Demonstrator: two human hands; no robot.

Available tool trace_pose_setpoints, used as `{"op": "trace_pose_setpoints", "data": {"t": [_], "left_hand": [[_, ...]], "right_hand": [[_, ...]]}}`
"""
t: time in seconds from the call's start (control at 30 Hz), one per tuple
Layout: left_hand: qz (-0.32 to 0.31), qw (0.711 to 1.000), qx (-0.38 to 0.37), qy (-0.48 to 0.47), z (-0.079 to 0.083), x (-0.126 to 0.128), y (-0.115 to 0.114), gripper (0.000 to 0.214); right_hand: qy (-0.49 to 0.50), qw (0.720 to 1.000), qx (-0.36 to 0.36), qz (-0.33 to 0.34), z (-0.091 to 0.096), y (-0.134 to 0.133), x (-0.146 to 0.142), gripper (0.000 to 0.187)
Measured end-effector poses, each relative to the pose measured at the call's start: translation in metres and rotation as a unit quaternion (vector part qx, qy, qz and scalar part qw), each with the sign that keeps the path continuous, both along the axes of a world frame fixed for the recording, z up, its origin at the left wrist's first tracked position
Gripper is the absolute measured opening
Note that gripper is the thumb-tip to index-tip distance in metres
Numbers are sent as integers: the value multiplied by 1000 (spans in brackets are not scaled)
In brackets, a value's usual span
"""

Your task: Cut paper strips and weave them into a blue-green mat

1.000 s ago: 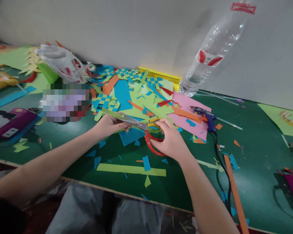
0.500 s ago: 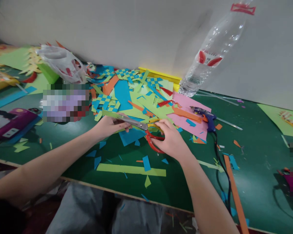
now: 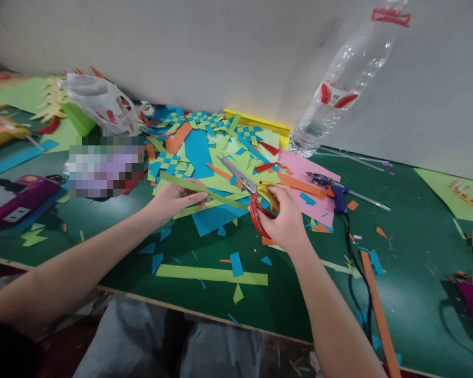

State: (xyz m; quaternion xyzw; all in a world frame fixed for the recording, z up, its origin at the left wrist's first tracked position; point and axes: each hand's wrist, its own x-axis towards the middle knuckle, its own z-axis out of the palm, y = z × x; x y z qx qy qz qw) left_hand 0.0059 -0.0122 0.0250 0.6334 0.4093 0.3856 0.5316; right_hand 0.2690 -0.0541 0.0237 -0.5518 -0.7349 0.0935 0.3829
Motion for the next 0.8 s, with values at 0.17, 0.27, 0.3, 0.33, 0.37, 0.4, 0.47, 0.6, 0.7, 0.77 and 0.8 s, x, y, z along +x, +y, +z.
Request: {"op": "trace_pose_setpoints", "data": {"t": [0.17,0.27,0.3,0.33,0.37,0.4,0.47,0.6,0.7,0.77,0.8], "left_hand": [[30,999,-13,-1,-4,-2,2,24],[41,999,-19,-10,-7,-4,4,26],[42,999,-23,-12,-7,-5,4,27],[43,999,-29,-15,-7,-5,5,28],[43,998,-36,-20,-7,-5,5,28],[44,998,-43,-26,-8,-5,5,28],[48,996,-57,-44,-8,-5,5,28],[56,992,-76,-89,-9,-4,6,26],[60,988,-86,-109,-9,-4,7,26],[68,987,-90,-113,-8,-5,7,26],[73,987,-91,-114,-7,-5,7,26]], "right_hand": [[36,997,1,-63,-6,5,8,38],[47,995,9,-91,-8,7,12,41],[58,993,9,-98,-9,8,14,43],[73,992,12,-107,-11,9,15,45],[84,991,-5,-105,-12,10,17,47],[93,990,-17,-106,-12,11,19,48],[91,987,-37,-127,-12,13,22,49],[-19,978,-11,-209,-5,14,31,57],[-100,958,4,-270,-2,15,41,57],[-124,948,-12,-293,-3,16,46,57],[-136,945,-14,-299,-5,16,48,57]]}}
